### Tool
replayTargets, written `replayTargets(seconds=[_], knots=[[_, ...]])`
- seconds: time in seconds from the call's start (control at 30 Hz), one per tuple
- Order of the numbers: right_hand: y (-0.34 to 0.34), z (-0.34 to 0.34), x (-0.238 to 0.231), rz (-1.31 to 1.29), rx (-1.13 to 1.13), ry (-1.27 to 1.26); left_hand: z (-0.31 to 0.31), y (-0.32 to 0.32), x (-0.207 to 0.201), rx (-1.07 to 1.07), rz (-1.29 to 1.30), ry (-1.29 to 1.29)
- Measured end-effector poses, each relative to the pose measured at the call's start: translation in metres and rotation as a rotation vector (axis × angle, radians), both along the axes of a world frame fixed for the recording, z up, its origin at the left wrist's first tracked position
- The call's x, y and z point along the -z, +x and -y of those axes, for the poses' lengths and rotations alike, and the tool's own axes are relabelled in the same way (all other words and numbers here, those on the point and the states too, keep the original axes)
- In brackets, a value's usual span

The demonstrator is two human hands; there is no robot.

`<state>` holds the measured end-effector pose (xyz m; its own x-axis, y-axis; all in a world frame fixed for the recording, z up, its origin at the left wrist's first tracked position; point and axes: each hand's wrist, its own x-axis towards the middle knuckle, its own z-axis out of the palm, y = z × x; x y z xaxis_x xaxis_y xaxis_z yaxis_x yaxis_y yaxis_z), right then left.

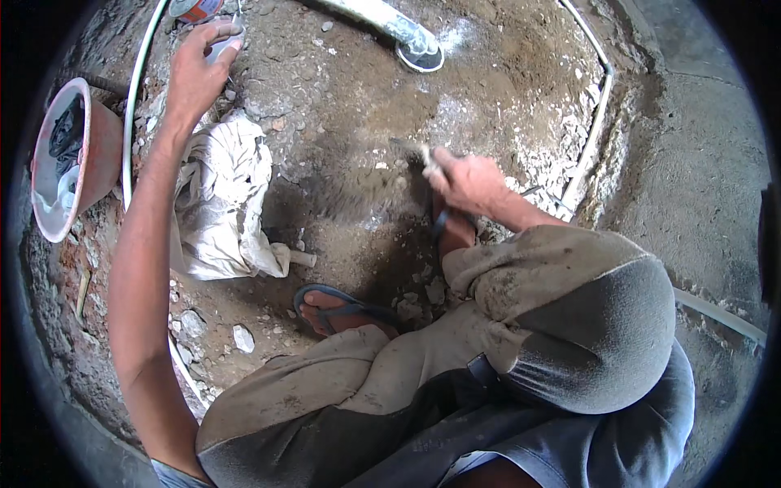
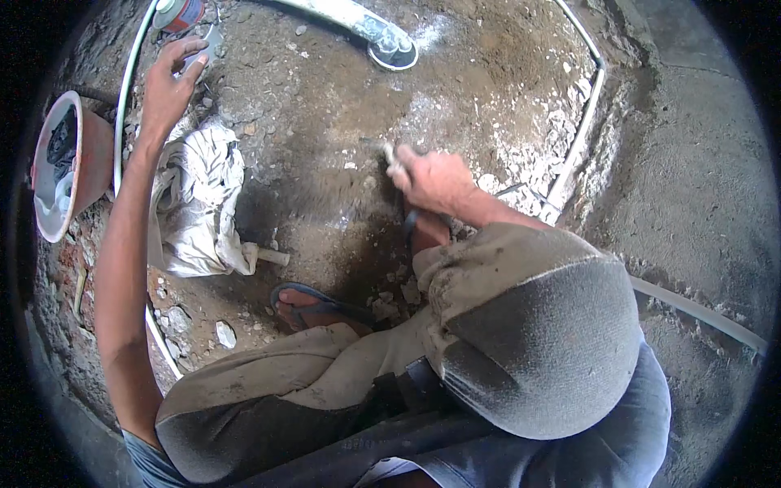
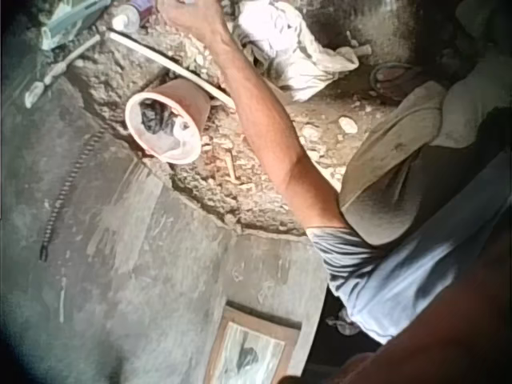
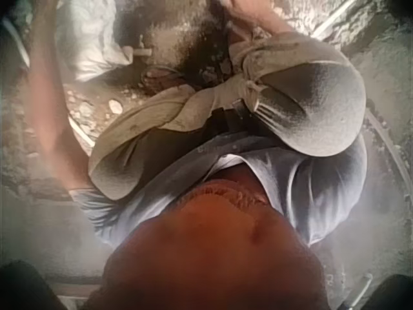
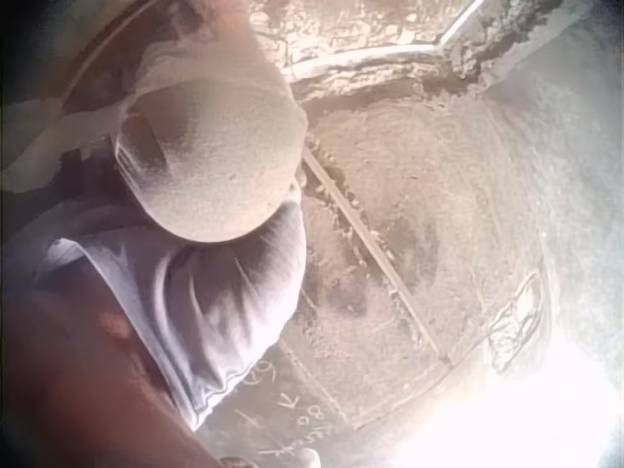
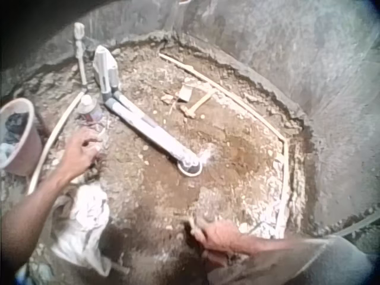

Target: The person installs PVC plumbing pipes into a floor drain by hand, using a trowel to clear dirt and an angle grinder to cut or smooth components while an assistant holds the pipes in place.

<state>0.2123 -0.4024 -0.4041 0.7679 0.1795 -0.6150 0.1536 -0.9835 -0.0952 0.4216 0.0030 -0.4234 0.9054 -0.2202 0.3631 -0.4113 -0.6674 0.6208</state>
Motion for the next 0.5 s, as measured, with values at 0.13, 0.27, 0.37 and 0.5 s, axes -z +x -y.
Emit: replayTargets(seconds=[0.13, 0.27, 0.37, 0.5], knots=[[0.038, 0.022, 0.047, 0.351, 0.147, -0.025, -0.036, -0.026, 0.0, -0.017, -0.064, 0.062], [0.081, 0.06, 0.111, 0.46, 0.13, -0.074, -0.032, -0.034, -0.007, -0.039, -0.066, 0.109], [0.098, 0.06, 0.12, 0.41, 0.163, 0.005, -0.043, -0.026, -0.003, -0.01, 0.003, 0.131], [0.073, -0.02, 0.067, 0.141, 0.138, 0.026, -0.048, -0.019, -0.007, -0.023, 0.042, 0.105]])
